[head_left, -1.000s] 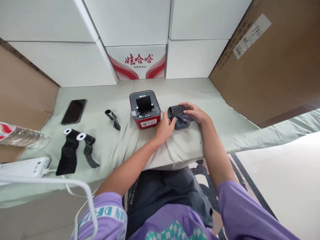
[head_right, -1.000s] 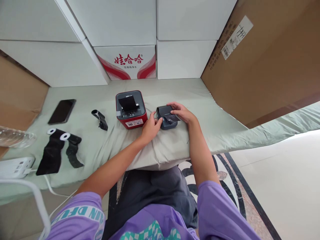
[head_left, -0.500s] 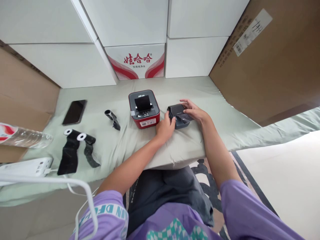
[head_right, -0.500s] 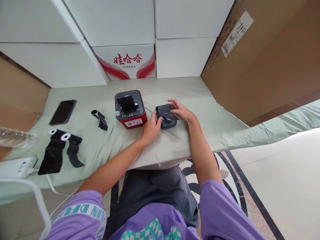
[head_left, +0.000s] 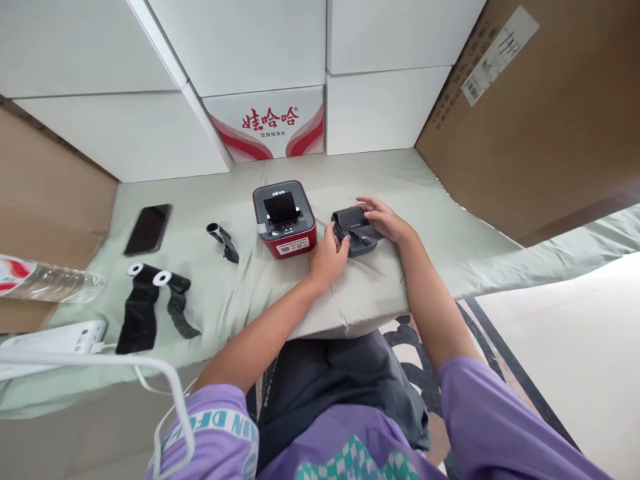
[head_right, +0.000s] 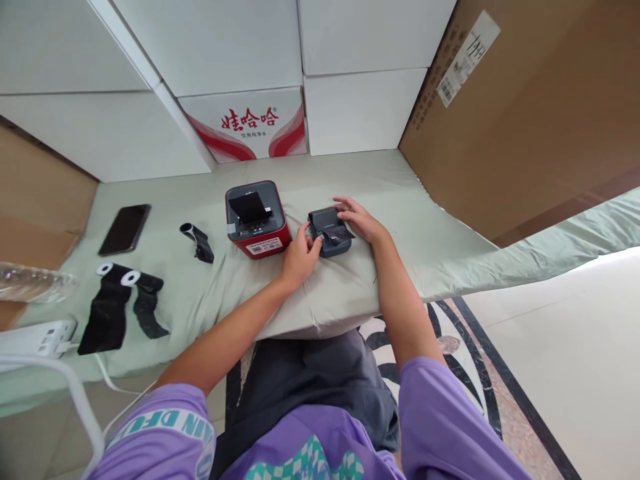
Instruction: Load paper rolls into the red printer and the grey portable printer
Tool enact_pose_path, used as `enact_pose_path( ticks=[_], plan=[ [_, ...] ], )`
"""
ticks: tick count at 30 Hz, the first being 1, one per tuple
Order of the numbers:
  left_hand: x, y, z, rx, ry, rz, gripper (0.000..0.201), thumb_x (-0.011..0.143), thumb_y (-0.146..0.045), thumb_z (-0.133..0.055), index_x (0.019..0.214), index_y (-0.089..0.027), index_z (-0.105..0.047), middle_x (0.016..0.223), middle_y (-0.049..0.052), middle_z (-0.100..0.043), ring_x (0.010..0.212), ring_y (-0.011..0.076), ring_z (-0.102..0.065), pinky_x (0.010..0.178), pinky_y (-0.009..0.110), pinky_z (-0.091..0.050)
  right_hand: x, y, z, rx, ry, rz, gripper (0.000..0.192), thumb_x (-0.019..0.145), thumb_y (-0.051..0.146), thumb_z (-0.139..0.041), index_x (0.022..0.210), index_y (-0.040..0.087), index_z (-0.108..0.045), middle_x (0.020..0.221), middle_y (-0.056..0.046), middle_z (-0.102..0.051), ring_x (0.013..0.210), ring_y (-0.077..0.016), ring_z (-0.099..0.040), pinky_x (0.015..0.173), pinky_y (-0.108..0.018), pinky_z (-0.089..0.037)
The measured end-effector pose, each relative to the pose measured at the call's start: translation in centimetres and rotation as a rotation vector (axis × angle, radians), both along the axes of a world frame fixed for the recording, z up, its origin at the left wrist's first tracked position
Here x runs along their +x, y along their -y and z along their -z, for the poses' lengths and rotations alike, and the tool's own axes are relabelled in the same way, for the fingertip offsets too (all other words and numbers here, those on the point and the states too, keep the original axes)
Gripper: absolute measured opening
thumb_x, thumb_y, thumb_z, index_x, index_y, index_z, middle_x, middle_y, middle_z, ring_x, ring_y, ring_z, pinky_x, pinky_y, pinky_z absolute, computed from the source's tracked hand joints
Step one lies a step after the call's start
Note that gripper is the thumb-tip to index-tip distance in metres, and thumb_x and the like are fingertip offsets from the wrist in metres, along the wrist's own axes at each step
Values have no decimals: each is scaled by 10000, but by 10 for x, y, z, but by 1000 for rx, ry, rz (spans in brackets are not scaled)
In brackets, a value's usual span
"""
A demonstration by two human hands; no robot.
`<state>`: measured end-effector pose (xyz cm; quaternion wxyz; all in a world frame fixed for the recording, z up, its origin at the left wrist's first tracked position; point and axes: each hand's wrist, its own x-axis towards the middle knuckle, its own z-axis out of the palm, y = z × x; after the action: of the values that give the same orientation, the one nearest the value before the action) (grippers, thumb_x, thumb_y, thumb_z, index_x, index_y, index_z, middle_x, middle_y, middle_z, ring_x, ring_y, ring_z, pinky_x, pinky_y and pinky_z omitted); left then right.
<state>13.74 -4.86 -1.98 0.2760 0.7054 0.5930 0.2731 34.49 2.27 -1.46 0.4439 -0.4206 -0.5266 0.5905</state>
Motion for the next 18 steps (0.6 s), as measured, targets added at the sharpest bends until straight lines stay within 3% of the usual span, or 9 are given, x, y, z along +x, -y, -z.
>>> enact_pose_path(
  ticks=[4,12,18],
  plan=[
    [0,2,3,33,32,-24,545,1019,-402,-489,1499,-157,-406,978,70,-753,917,244,-734,814,337,-534,1,-1,1,-3,-26,4,556,671,343,-734,1205,282,-593,1181,-52,-713,1157,-253,-624,1134,-448,-434],
    [2,5,5,141,147,-70,569,956,-286,-571,1467,-176,-346,1395,143,-618,1168,242,-672,956,360,-538,-2,4,-6,5,7,23,545,673,340,-734,1198,275,-603,1200,-69,-721,1222,-285,-610,1150,-476,-422],
    [-1,6,3,132,167,-58,556,956,-279,-563,1462,-171,-359,1421,141,-627,1179,249,-681,960,370,-552,-1,3,-6,-2,11,43,537,669,345,-733,1186,275,-608,1199,-64,-731,1206,-285,-623,1158,-487,-417]
  ],
)
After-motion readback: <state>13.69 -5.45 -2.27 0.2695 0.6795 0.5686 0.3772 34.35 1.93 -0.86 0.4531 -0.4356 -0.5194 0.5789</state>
